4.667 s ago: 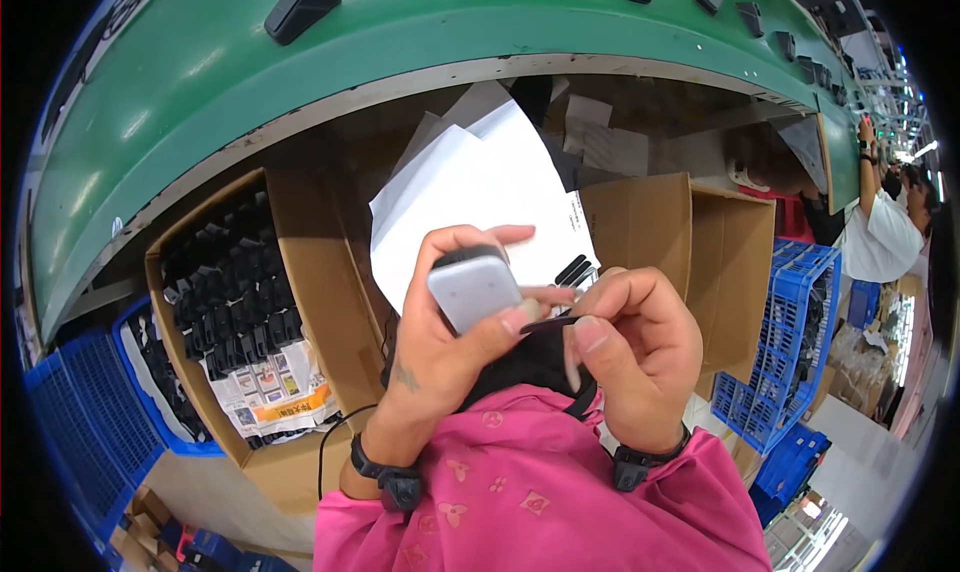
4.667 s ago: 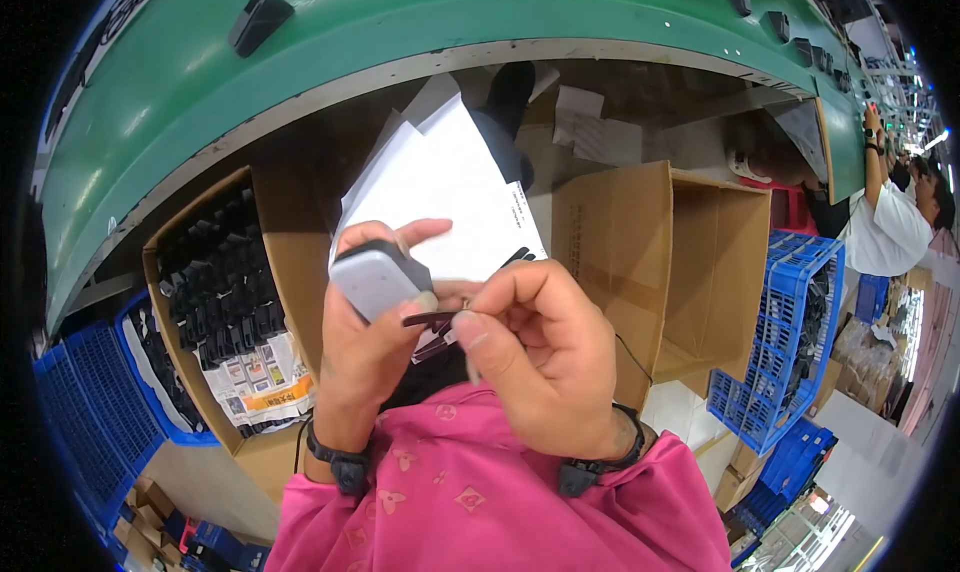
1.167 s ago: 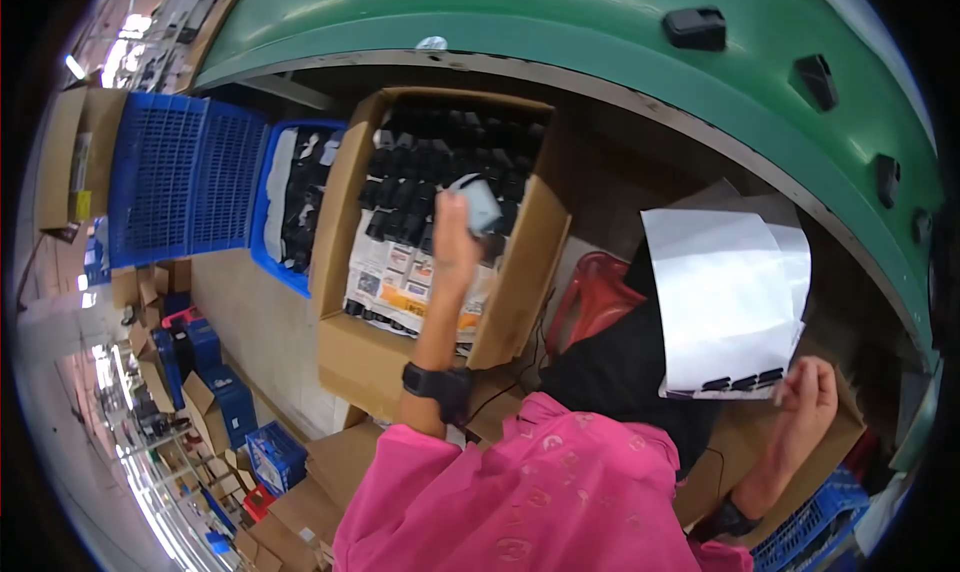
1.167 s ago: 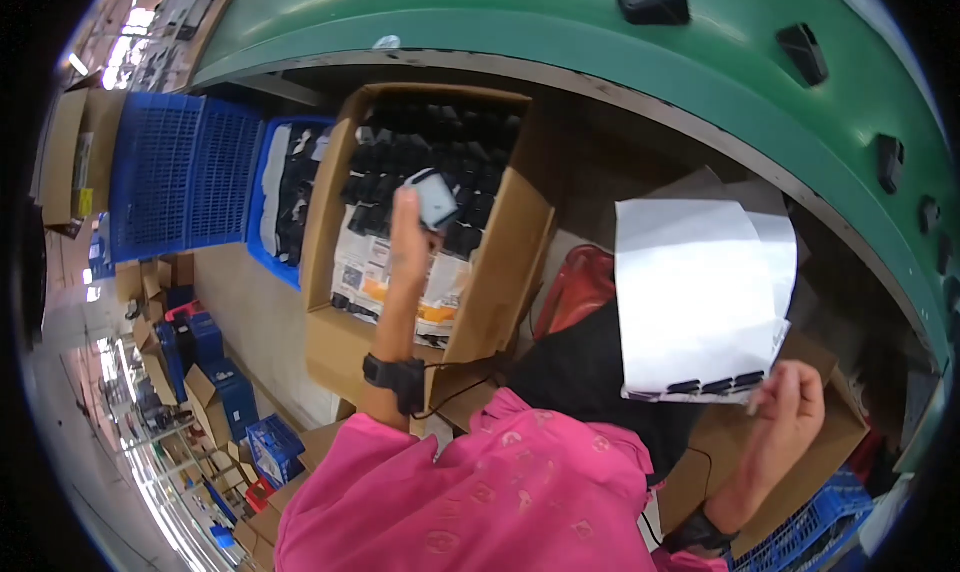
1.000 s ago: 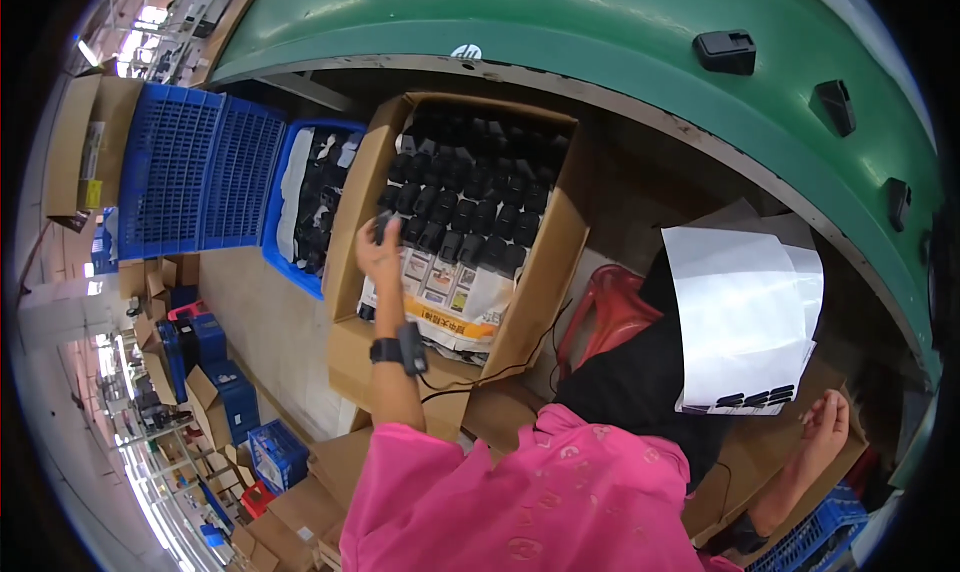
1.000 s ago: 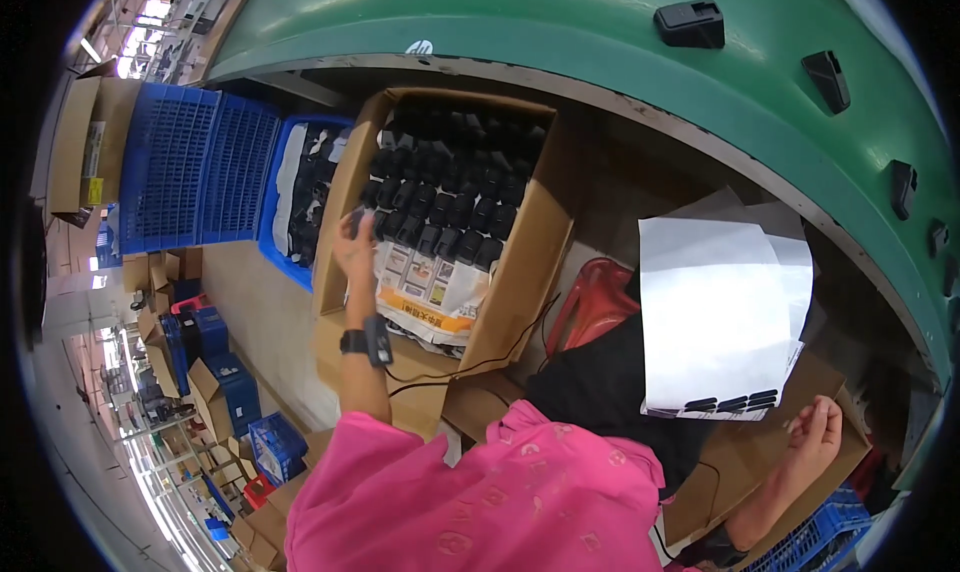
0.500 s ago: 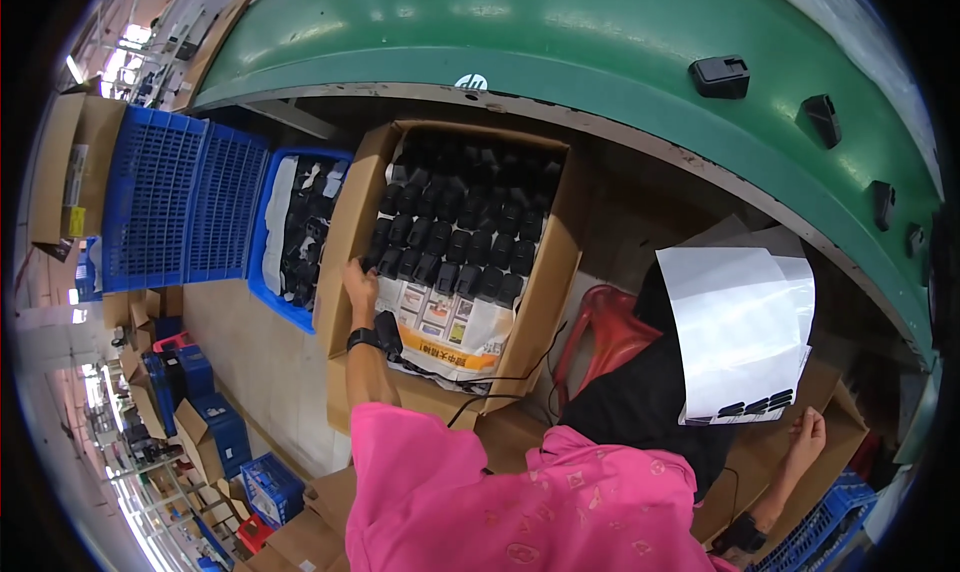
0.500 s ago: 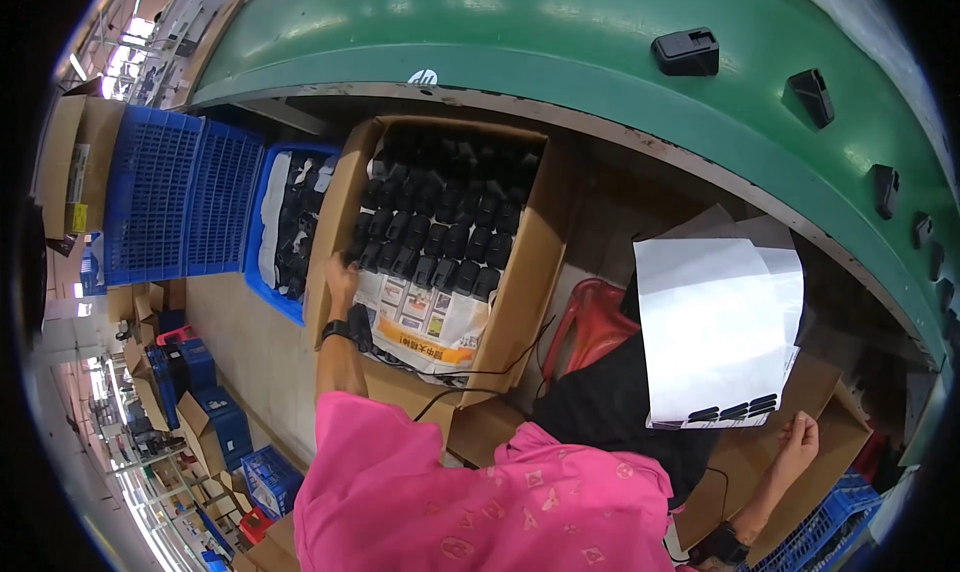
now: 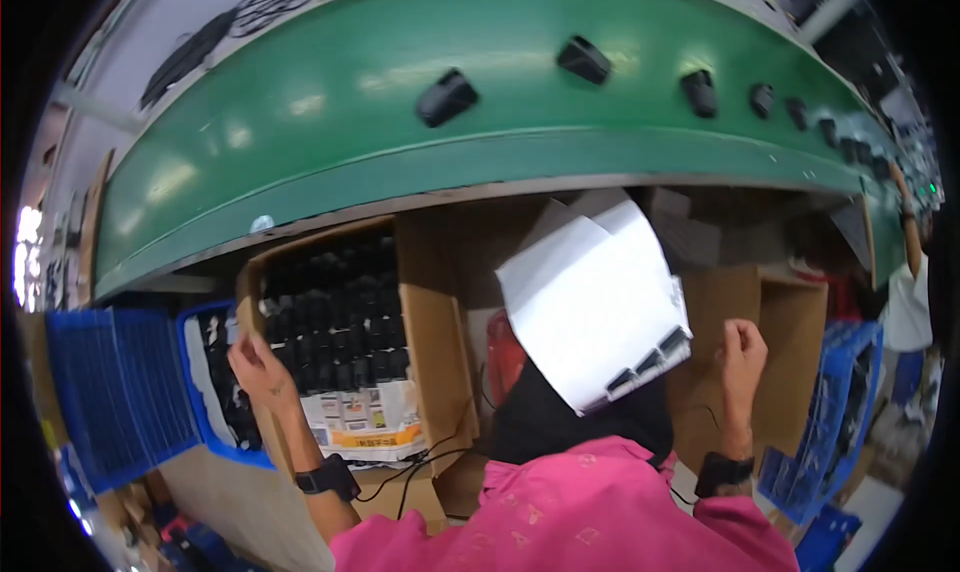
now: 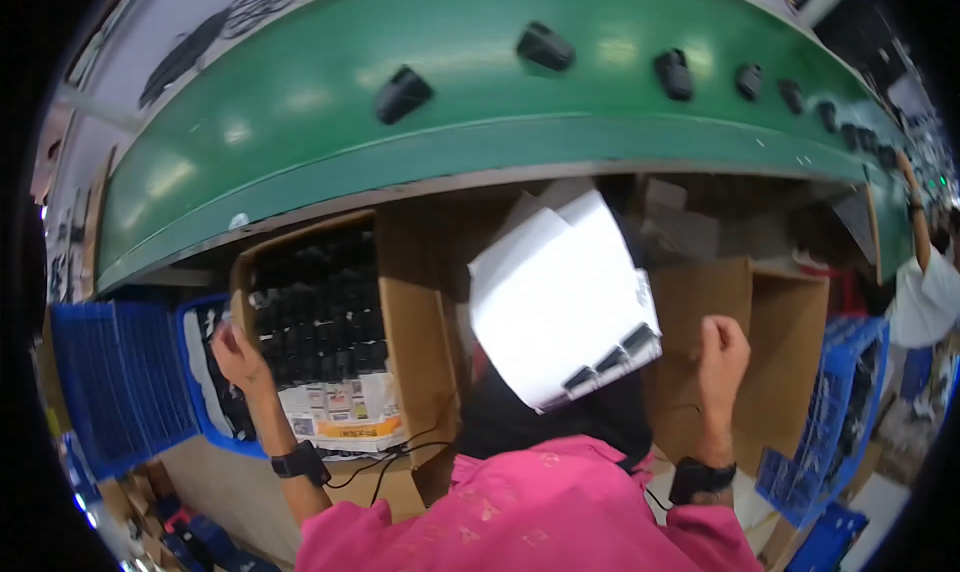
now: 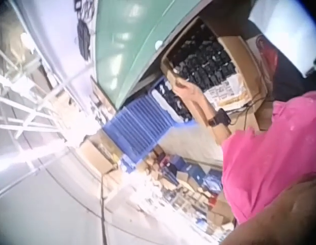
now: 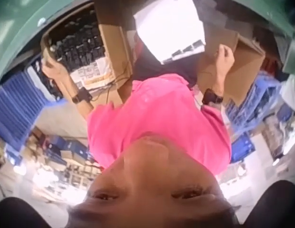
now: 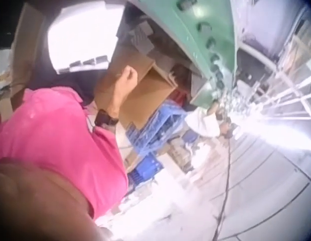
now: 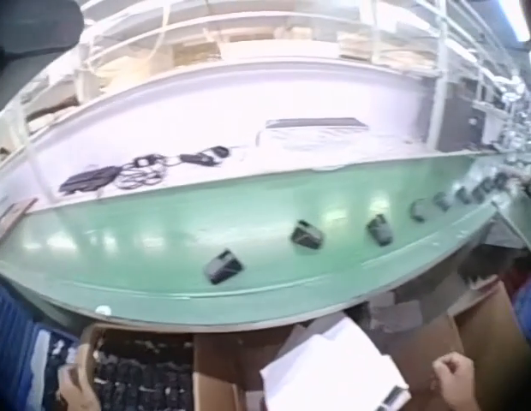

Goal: The person picks up a mouse from a box, peels a sticker from a sheet, and presses it onto the bottom of the mouse. After smoothing the sticker, they place the mouse into a slot on the assembly line and repeat the process.

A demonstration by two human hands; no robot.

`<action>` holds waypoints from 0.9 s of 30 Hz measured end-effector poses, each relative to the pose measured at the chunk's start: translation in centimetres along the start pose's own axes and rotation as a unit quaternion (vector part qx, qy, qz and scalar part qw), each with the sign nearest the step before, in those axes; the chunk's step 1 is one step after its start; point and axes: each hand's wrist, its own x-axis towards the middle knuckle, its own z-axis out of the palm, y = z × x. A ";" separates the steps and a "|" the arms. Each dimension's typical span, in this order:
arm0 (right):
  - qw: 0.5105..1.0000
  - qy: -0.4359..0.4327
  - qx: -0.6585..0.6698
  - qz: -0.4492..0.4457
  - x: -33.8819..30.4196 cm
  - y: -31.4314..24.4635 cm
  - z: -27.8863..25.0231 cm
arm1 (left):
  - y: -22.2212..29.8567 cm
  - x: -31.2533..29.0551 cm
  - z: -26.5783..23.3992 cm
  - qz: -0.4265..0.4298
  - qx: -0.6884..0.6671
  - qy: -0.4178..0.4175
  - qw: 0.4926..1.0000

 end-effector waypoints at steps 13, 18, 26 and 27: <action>0.963 -0.023 -0.093 -0.251 -6.1 -4.2 5.0 | 28.9 11.0 18.5 0.335 -0.089 -0.174 0.922; 0.953 -0.066 -0.147 -0.256 -4.5 -2.4 6.3 | 32.5 3.9 9.8 0.123 -0.343 -0.212 0.906; 0.985 -0.126 -0.043 -0.105 -3.6 -2.8 5.2 | 37.5 -15.3 0.9 -0.184 -0.599 -0.547 0.555; 0.989 -0.133 -0.006 -0.067 -3.5 -3.4 5.2 | 36.9 -16.9 2.4 -0.152 -0.595 -0.506 0.606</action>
